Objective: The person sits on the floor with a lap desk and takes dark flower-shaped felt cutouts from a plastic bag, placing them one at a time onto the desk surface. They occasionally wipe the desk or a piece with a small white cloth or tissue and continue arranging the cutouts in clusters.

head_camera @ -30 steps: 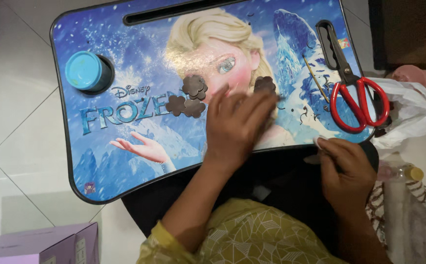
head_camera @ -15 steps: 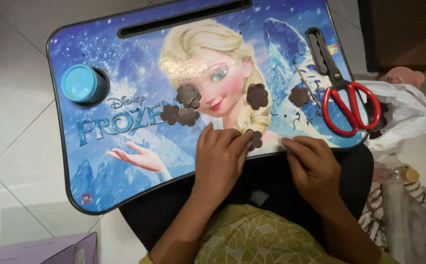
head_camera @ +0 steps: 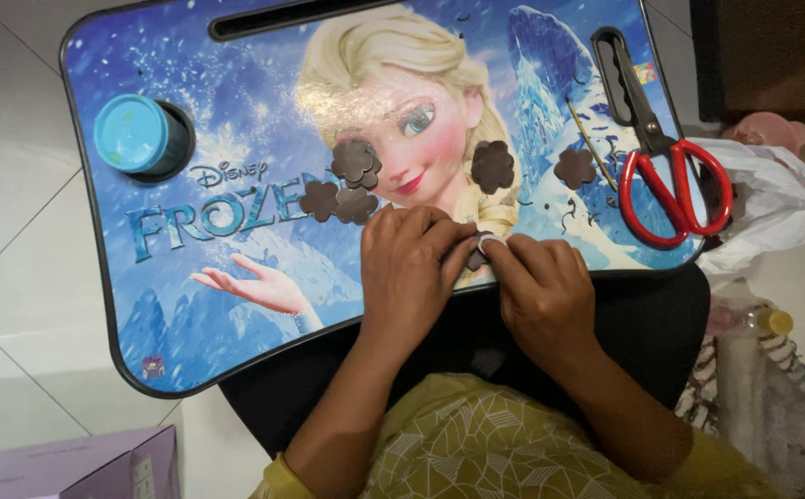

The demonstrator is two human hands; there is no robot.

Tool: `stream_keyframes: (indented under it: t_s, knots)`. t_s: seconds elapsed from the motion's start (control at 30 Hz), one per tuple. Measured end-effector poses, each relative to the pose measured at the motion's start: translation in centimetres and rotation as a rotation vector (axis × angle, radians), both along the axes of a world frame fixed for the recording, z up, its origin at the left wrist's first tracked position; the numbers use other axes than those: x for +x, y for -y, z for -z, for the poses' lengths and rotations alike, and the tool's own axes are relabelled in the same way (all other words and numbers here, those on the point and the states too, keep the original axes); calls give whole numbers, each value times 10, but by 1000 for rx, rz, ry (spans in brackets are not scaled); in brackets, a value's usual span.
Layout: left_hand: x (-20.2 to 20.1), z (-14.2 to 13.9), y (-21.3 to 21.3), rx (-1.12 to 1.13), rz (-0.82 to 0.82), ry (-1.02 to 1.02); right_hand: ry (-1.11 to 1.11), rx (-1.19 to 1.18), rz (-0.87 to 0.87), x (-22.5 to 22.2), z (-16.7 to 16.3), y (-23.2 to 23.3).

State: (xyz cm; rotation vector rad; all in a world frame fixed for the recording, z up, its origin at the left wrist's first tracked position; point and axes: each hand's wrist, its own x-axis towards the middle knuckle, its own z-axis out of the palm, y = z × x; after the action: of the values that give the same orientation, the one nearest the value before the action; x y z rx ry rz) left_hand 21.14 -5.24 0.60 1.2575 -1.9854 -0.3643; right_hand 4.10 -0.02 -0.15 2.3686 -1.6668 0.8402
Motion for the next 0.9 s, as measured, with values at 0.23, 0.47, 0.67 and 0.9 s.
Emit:
stream_keyframes:
  t_s: [0.23, 0.47, 0.67, 0.9]
  knots:
    - [0, 1, -3, 1, -18, 8, -12, 0, 7, 1, 0, -7]
    - [0, -1, -3, 14, -29, 5, -24, 21, -58, 3, 1, -12]
    - [1, -2, -2, 9, -17, 15, 27, 33, -56, 4, -2, -15]
    - [1, -1, -2, 18, -18, 5, -34, 54, -105, 3, -3, -11]
